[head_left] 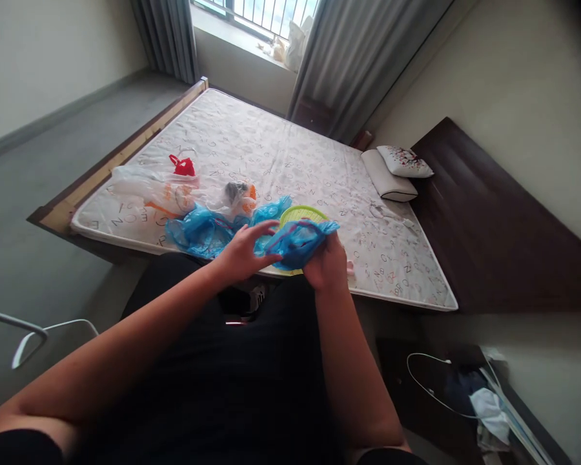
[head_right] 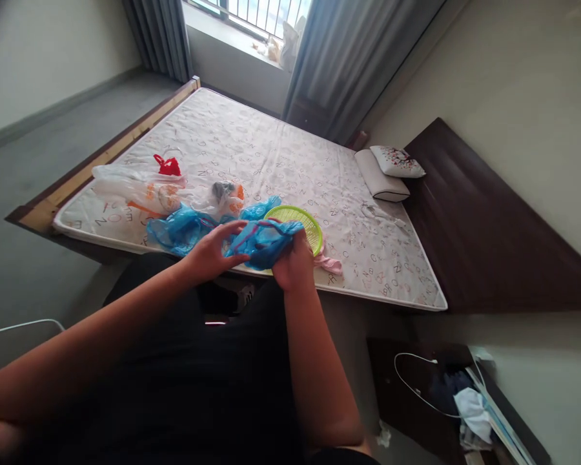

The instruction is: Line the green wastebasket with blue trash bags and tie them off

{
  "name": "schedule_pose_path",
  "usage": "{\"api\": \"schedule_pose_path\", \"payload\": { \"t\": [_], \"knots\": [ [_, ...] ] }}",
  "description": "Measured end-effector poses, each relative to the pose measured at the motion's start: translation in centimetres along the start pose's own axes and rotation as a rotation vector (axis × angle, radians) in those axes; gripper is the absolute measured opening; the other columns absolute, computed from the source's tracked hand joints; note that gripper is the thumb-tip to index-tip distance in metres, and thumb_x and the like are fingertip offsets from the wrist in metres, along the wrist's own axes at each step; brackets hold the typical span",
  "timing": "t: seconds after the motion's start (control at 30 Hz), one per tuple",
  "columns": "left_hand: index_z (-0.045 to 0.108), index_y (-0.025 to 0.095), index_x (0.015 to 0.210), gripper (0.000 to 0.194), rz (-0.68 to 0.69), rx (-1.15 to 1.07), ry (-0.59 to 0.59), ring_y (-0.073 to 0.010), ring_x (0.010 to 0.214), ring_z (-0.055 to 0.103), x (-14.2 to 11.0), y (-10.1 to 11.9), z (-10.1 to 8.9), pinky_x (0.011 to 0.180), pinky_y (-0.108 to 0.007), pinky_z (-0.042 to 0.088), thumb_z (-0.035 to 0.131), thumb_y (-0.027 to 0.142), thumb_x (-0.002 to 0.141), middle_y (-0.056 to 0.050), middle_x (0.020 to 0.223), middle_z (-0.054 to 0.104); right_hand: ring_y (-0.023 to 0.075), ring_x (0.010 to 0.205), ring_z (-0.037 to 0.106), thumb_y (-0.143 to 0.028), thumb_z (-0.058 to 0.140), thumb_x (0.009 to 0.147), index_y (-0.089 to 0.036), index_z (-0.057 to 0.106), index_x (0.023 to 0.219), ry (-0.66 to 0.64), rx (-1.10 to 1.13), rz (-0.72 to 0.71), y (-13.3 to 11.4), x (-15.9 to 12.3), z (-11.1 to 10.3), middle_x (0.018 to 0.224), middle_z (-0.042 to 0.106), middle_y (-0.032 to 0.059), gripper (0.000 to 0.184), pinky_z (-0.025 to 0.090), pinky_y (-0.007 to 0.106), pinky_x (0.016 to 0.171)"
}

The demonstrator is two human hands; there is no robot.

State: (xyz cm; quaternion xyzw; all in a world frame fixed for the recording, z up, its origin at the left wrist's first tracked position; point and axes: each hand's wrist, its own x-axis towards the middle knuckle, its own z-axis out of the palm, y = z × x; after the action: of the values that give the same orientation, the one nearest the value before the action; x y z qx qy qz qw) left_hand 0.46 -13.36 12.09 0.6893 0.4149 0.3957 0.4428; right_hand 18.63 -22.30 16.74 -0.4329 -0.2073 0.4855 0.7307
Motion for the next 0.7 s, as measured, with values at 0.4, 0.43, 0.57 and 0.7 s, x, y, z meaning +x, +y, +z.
{"api": "schedule_pose_path", "payload": {
  "t": [0.4, 0.43, 0.57, 0.7],
  "knots": [
    [0.073, 0.016, 0.098, 0.022, -0.156, -0.239, 0.014, -0.0128, 0.055, 0.059, 4.7, 5.6, -4.4, 0.053, -0.024, 0.053, 0.072, 0.022, 0.077, 0.000, 0.069, 0.064, 0.0198, 0.085, 0.064, -0.050, 0.055, 0.097, -0.020, 0.063, 0.102, 0.451, -0.959, -0.463, -1.9, 1.9, -5.3, 0.098, 0.069, 0.0066, 0.032, 0.051, 0.036, 0.083],
    [0.073, 0.016, 0.098, 0.022, -0.172, -0.269, 0.005, -0.0130, 0.054, 0.059, 4.5, 6.1, -4.3, 0.051, -0.023, 0.052, 0.073, 0.023, 0.077, 0.000, 0.067, 0.064, 0.0202, 0.087, 0.064, -0.050, 0.052, 0.099, -0.021, 0.062, 0.107, 0.486, -0.973, -0.514, -1.8, 1.4, -4.6, 0.103, 0.068, 0.0080, 0.032, 0.052, 0.037, 0.084],
    [0.074, 0.017, 0.102, 0.026, -0.204, -0.370, -0.032, -0.0137, 0.052, 0.061, 3.5, 7.6, -3.6, 0.047, -0.022, 0.049, 0.075, 0.026, 0.078, -0.001, 0.067, 0.065, 0.0261, 0.112, 0.064, -0.056, 0.061, 0.096, -0.025, 0.050, 0.140, 0.254, -1.058, -0.601, 0.0, -0.5, -1.0, 0.133, 0.061, 0.0135, 0.055, 0.055, 0.042, 0.095],
    [0.075, 0.017, 0.102, 0.029, -0.242, -0.447, -0.120, -0.0124, 0.052, 0.060, 2.6, 8.7, -3.4, 0.047, -0.020, 0.049, 0.080, 0.029, 0.076, -0.001, 0.070, 0.068, 0.0302, 0.118, 0.065, -0.041, 0.079, 0.085, -0.027, 0.046, 0.151, -0.095, -1.243, -0.454, 2.3, -0.1, 0.1, 0.138, 0.062, 0.0136, 0.075, 0.055, 0.045, 0.101]
  ]
}}
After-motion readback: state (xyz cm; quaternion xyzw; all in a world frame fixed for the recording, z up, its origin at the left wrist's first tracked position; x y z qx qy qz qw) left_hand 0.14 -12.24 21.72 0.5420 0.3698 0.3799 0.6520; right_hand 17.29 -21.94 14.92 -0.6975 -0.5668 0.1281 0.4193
